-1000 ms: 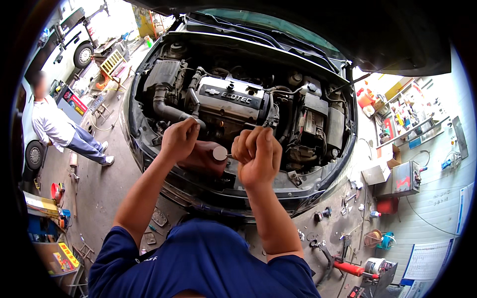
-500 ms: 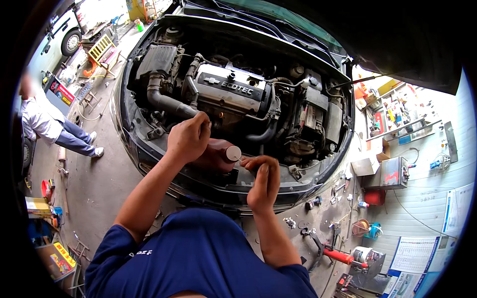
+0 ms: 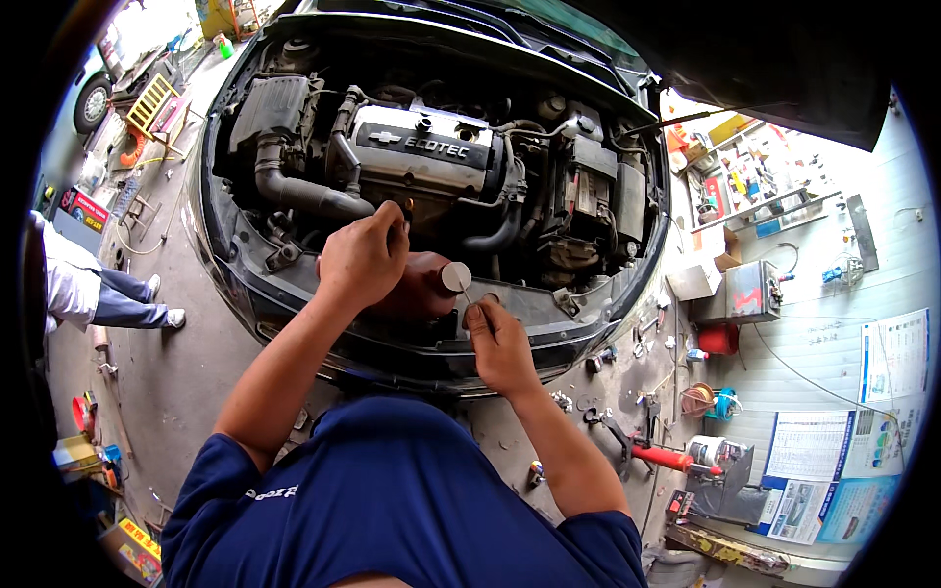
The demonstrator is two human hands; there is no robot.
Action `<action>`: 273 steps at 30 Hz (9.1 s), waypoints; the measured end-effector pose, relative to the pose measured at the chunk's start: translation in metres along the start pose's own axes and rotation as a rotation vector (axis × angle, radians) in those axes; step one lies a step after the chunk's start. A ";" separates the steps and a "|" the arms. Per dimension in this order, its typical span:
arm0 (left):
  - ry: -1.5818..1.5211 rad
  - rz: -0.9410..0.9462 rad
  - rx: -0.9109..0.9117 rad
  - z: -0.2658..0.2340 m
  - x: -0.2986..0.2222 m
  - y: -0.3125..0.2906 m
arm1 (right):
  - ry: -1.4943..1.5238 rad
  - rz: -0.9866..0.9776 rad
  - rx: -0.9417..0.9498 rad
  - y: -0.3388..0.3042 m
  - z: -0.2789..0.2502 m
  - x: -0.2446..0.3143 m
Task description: The person pours engine oil from a red container into the engine of a car with the hood open. They then use a dipstick to check the oil level, wiping it with a paper towel between checks. Finally, they close the oil cap and enter the car to start the engine.
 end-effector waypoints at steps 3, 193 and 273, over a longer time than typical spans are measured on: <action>0.002 0.001 0.005 -0.002 0.002 0.001 | -0.109 -0.091 -0.070 0.001 0.006 0.000; -1.141 0.032 0.505 0.165 0.144 0.341 | 1.020 0.229 -0.457 0.312 -0.151 -0.174; -1.090 0.017 0.558 0.188 0.137 0.327 | 0.999 0.293 -0.500 0.268 -0.152 -0.166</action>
Point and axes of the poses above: each hand's wrist, its own y-axis towards the middle knuckle, its own z-axis out of the palm, x = y × z, the point moved 1 cm from there along y, towards the middle knuckle, and after that the axes turned 12 degrees about x, right-handed, at the moved point
